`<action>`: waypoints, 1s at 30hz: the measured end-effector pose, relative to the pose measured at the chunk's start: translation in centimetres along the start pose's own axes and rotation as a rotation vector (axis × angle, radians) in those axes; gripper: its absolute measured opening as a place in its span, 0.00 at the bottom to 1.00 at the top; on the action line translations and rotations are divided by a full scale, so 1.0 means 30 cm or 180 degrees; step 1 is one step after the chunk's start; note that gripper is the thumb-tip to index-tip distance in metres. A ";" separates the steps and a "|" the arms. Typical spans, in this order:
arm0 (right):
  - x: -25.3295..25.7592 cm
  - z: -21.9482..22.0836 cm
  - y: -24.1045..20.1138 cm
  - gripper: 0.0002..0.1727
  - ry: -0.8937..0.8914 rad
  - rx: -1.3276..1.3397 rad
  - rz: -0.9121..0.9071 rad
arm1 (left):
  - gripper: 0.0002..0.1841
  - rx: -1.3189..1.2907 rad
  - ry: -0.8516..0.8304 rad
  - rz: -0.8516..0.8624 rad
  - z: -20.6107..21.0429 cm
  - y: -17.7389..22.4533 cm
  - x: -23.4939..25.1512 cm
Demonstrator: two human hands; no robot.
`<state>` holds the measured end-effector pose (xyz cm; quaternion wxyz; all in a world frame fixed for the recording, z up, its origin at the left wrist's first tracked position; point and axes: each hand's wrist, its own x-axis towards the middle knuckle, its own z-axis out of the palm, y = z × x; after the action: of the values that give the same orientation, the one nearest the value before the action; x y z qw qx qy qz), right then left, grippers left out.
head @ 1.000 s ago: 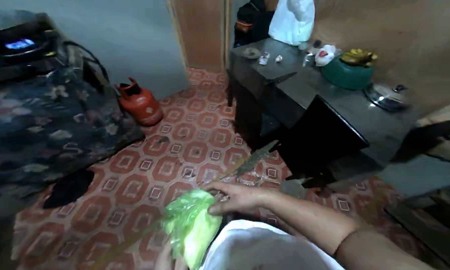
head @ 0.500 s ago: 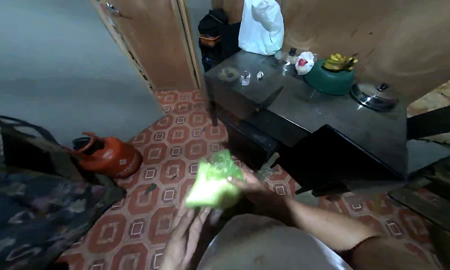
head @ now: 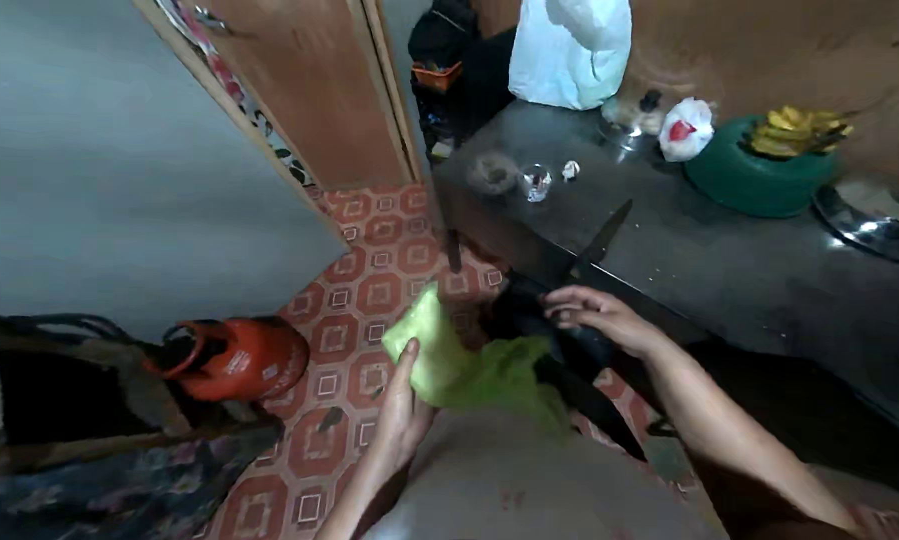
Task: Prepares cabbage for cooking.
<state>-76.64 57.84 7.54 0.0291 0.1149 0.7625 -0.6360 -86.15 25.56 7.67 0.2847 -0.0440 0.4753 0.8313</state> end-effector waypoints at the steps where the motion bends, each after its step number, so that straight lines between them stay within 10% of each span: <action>1: 0.110 -0.074 0.053 0.21 0.0482 -0.0354 0.0375 | 0.22 -0.0010 0.0029 0.0005 -0.009 0.030 0.044; 10: 0.636 -0.345 0.456 0.46 0.2487 -0.1843 0.3145 | 0.19 0.1007 0.0229 0.0162 -0.143 0.281 0.526; 16: 0.699 -0.294 0.470 0.32 0.3010 -0.1534 0.3432 | 0.24 0.1262 0.0098 -0.0562 -0.302 0.493 0.897; 25: 0.890 -0.238 0.419 0.43 0.2715 -0.1949 0.3758 | 0.25 0.1653 -0.0849 -0.1487 -0.251 0.608 1.430; 30: 0.810 -0.271 0.478 0.46 0.2637 -0.2116 0.3499 | 0.16 0.1188 -0.0631 -0.1354 -0.140 0.639 1.457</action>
<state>-96.39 71.49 -9.36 0.0861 0.6922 0.6956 -0.1721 -133.31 33.59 5.03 0.5006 -0.0081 0.5700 0.6515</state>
